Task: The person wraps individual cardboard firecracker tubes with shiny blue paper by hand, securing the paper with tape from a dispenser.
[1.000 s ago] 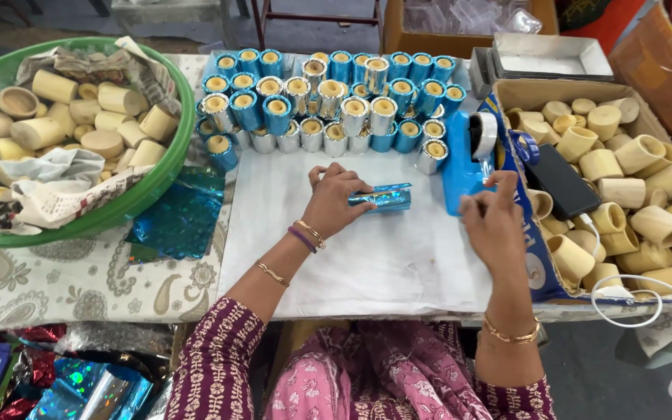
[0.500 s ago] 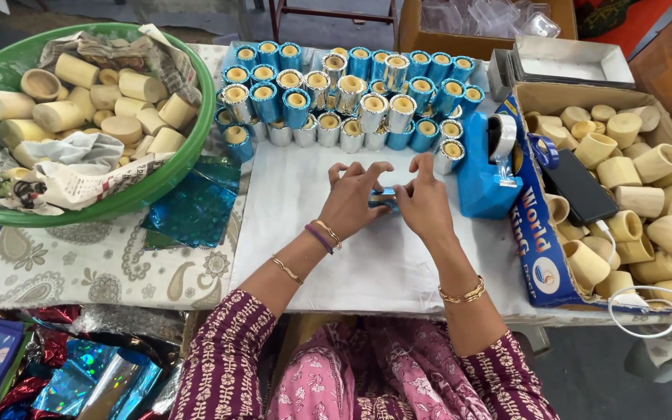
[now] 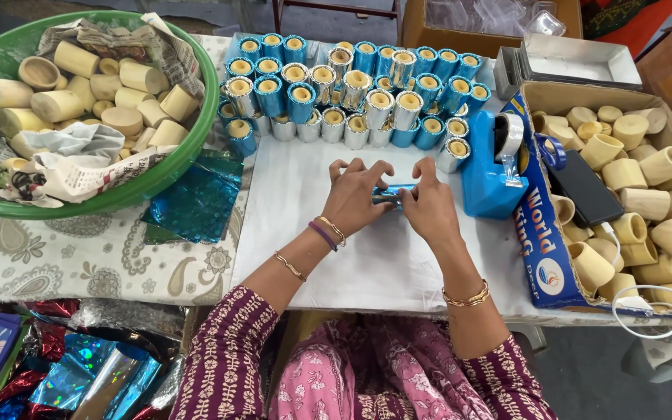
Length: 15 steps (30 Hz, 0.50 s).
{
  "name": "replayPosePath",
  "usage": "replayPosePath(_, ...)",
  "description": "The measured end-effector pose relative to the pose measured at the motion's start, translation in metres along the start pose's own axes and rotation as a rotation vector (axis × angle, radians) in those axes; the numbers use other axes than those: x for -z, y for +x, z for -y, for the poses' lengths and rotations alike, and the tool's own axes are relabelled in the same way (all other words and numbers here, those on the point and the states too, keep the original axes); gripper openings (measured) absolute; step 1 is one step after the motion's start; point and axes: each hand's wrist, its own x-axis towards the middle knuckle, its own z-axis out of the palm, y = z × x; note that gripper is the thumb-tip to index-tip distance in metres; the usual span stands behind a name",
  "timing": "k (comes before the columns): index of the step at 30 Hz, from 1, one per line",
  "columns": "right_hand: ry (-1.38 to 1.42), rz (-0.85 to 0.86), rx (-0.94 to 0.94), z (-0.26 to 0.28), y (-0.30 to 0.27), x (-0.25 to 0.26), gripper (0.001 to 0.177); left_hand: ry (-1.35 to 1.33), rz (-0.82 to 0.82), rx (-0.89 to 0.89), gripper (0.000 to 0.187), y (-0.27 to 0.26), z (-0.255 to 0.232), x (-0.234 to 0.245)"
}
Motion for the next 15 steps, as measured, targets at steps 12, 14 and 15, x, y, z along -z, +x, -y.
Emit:
replayPosePath(12, 0.033, 0.046, 0.056, -0.009, 0.002, 0.005, 0.04, 0.058, 0.019, 0.011, 0.032, 0.001, 0.005, -0.003)
replayPosePath(14, 0.026, 0.085, 0.013, -0.005, 0.004, 0.009, 0.04, 0.048, 0.028, 0.017, 0.032, 0.001, 0.004, -0.001)
replayPosePath(15, 0.026, 0.084, 0.013, -0.007, 0.006, 0.01, 0.04, 0.049, 0.027, 0.016, 0.032, 0.001, 0.004, -0.001)
